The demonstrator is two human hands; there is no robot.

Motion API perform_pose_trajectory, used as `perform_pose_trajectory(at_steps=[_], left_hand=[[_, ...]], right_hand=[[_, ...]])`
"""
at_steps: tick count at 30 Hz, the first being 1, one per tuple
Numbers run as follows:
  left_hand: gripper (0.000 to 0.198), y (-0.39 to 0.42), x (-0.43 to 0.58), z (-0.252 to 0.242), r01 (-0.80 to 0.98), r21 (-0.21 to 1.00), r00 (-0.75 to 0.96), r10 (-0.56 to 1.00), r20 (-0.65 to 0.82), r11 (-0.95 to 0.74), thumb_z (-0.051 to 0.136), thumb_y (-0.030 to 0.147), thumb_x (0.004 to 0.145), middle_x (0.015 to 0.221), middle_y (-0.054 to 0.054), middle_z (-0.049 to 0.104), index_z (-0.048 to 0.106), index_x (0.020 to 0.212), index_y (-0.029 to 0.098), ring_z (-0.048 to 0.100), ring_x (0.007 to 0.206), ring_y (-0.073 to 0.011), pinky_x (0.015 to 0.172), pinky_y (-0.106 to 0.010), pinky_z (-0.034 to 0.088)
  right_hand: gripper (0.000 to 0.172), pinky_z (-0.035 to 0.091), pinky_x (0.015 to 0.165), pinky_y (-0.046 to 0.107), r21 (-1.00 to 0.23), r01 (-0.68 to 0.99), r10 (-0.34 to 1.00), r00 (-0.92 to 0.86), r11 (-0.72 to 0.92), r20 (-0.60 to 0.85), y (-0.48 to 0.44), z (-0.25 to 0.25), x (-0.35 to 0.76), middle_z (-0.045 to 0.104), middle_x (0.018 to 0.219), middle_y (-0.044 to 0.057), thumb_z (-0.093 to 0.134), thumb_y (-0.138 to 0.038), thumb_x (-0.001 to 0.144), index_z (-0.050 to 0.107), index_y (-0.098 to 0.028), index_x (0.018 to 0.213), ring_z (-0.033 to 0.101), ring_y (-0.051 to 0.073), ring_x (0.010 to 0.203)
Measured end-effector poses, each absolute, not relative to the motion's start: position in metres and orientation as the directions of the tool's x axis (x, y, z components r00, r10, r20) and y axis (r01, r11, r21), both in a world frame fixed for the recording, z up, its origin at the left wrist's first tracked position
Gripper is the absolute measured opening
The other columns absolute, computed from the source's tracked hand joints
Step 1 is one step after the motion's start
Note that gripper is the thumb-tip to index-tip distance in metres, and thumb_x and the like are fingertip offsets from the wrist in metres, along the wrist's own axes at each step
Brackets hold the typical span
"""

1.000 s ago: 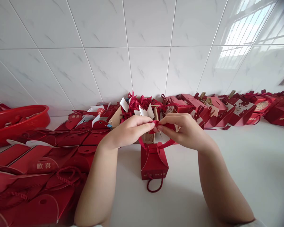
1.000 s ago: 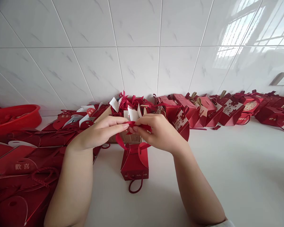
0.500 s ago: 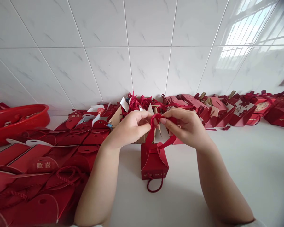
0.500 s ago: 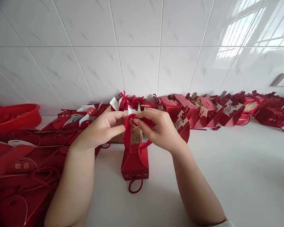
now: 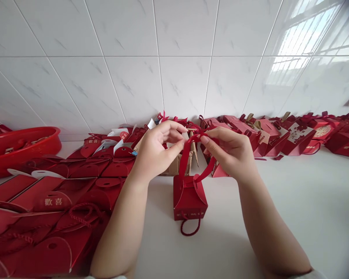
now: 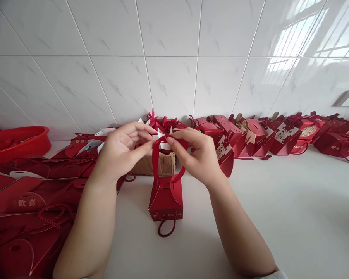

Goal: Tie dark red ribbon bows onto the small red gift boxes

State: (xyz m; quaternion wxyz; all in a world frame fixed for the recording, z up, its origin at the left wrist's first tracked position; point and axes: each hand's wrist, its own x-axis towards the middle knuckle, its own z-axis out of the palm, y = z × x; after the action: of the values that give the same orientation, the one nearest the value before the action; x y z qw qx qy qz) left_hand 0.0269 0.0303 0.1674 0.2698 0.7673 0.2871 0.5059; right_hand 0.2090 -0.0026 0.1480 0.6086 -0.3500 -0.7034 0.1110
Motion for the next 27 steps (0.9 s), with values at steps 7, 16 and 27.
perform_pose_trajectory(at_steps=[7, 16, 27], left_hand=[[0.012, 0.029, 0.024, 0.168, 0.239, 0.673, 0.292, 0.713, 0.638, -0.7, 0.063, 0.02, 0.083, 0.09, -0.003, 0.067, 0.064, 0.094, 0.016, 0.065, 0.086, -0.013, 0.078, -0.023, 0.055], [0.027, 0.043, 0.014, 0.167, 0.288, 0.741, 0.536, 0.743, 0.4, -0.606, 0.063, 0.018, 0.082, 0.098, -0.003, 0.072, 0.066, 0.109, 0.021, 0.067, 0.091, -0.0155, 0.084, -0.028, 0.055], [0.023, 0.038, 0.014, 0.172, 0.244, 0.72, 0.499, 0.721, 0.481, -0.65, 0.069, 0.029, 0.08, 0.096, -0.006, 0.073, 0.071, 0.1, 0.018, 0.068, 0.086, -0.0169, 0.078, -0.028, 0.054]], right_hand=[[0.012, 0.046, 0.056, 0.027, -0.597, 0.34, 0.631, 0.012, 0.727, 0.776, 0.0, 0.145, 0.207, 0.066, 0.075, 0.003, 0.063, -0.027, 0.087, 0.068, -0.017, 0.083, 0.06, 0.013, 0.066], [0.009, 0.046, 0.063, 0.027, -0.496, 0.4, 0.572, -0.091, 0.77, 0.815, 0.0, 0.147, 0.209, 0.066, 0.079, 0.002, 0.062, -0.021, 0.088, 0.069, -0.018, 0.084, 0.059, 0.013, 0.073], [0.011, 0.05, 0.068, 0.029, -0.417, 0.464, 0.529, -0.138, 0.781, 0.837, 0.004, 0.146, 0.208, 0.068, 0.083, 0.004, 0.06, -0.02, 0.088, 0.07, -0.017, 0.086, 0.063, 0.015, 0.077]])
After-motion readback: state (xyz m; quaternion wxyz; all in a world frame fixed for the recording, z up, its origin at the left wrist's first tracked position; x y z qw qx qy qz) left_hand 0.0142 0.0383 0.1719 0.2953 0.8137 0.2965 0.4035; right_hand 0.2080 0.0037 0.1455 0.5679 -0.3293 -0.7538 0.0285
